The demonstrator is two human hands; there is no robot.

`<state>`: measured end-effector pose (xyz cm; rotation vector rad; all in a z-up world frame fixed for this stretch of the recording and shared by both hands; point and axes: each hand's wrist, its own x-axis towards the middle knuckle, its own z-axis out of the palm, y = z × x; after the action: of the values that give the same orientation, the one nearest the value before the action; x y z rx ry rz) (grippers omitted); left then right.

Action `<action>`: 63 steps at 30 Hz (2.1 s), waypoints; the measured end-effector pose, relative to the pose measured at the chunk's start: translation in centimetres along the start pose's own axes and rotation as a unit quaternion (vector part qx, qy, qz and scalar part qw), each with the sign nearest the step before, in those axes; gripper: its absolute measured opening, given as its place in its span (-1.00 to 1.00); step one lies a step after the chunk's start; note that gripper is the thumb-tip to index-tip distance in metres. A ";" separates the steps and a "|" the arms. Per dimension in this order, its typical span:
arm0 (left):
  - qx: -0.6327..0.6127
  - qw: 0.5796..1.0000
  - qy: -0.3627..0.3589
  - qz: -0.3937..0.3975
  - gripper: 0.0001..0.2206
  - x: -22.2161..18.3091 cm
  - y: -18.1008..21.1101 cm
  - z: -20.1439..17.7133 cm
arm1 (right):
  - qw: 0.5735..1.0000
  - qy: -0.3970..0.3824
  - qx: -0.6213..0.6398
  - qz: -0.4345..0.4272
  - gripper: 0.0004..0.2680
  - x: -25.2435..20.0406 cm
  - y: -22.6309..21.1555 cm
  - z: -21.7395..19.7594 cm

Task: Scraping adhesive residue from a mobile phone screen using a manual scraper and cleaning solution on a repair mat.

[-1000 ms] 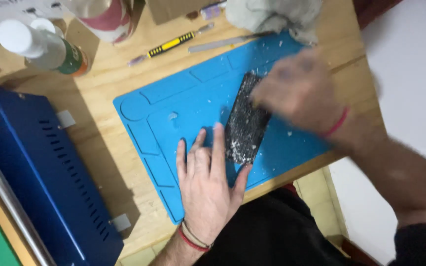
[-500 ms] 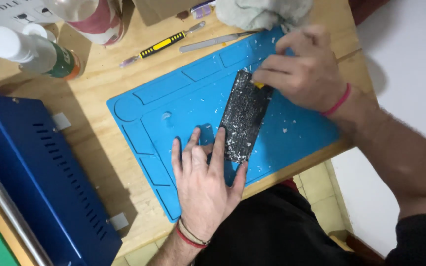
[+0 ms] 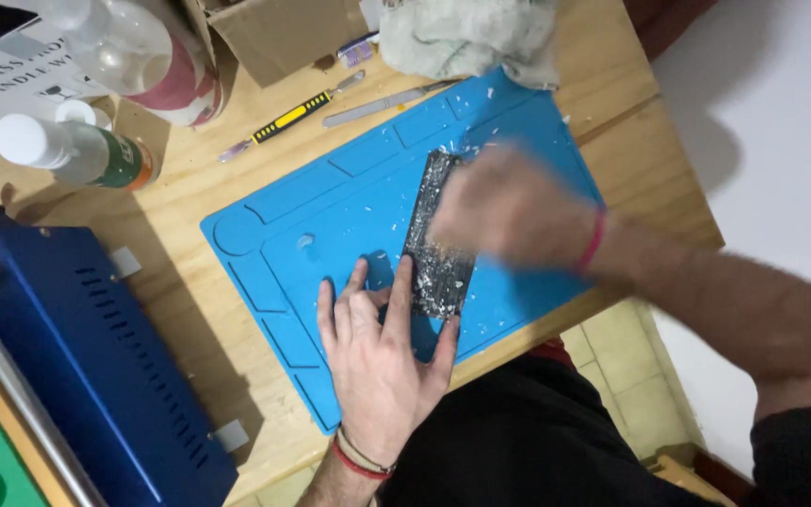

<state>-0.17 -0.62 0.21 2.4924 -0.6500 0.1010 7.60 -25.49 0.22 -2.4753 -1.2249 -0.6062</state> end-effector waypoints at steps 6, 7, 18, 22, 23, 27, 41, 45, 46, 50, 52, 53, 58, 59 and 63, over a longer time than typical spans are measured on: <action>0.011 1.000 0.000 0.007 -0.34 -0.1 0.1 0.1 | 0.998 -0.033 0.032 -0.035 -0.76 -0.2 -5.1 0.3; 0.011 1.000 -0.001 0.010 -0.34 -0.1 0.3 0.2 | 0.999 -0.031 0.030 -0.032 -0.76 -0.3 -4.2 -0.9; 0.123 0.992 0.018 -0.002 -0.21 3.8 4.5 -0.4 | 0.918 0.200 -0.001 0.341 -0.96 -9.7 -3.3 -3.3; 0.221 0.975 -0.023 -0.012 -0.16 5.8 4.9 1.9 | 0.924 0.190 0.000 0.333 -0.96 -8.9 -2.6 -3.4; 0.213 0.977 -0.030 -0.005 -0.14 6.1 5.1 1.6 | 0.919 0.205 0.017 0.338 -0.97 -9.0 -2.5 -3.4; 0.182 0.979 -0.051 0.079 -0.11 7.0 2.6 1.0 | 0.914 0.220 0.042 0.338 -0.95 -9.4 -2.5 -3.3; -0.018 0.978 -0.120 0.172 -0.42 8.1 -5.2 -1.6 | 0.979 -0.020 0.126 0.161 -0.77 -4.6 -1.9 -5.2; -0.054 0.974 -0.105 0.195 -0.40 7.8 -6.3 -1.2 | 0.996 -0.039 0.061 0.045 -0.86 -2.3 0.3 -2.8; -0.058 0.975 -0.101 0.190 -0.40 7.9 -6.4 -1.1 | 0.996 -0.045 0.063 0.041 -0.86 -2.2 0.4 -2.7; -0.048 0.975 -0.082 0.199 -0.36 7.4 -6.8 -0.9 | 0.996 -0.070 -0.010 -0.056 -0.94 -1.5 0.2 -1.6; -0.053 0.975 -0.076 0.201 -0.37 7.4 -7.0 -0.7 | 0.994 -0.071 -0.051 -0.064 -0.91 -1.7 -0.7 -0.7; -0.047 0.975 -0.076 0.202 -0.35 7.4 -7.0 -0.6 | 0.995 -0.057 -0.017 -0.084 -0.96 -2.1 -1.3 -0.2; -0.050 0.976 -0.068 0.199 -0.34 7.4 -6.9 -0.5 | 0.996 -0.042 0.033 -0.074 -0.90 -3.8 -0.7 0.0; -0.045 0.977 -0.065 0.199 -0.33 7.3 -6.9 -0.4 | 0.996 -0.053 -0.029 -0.066 -0.94 -3.0 -0.4 -0.7; -0.039 0.977 -0.065 0.198 -0.32 7.3 -6.7 -0.4 | 0.995 -0.050 0.001 -0.089 -0.89 -2.0 -2.8 -0.5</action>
<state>9.43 1.35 -1.28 2.2778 -1.1771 0.0584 4.13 -25.41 -0.14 -2.4376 -1.4955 -0.5302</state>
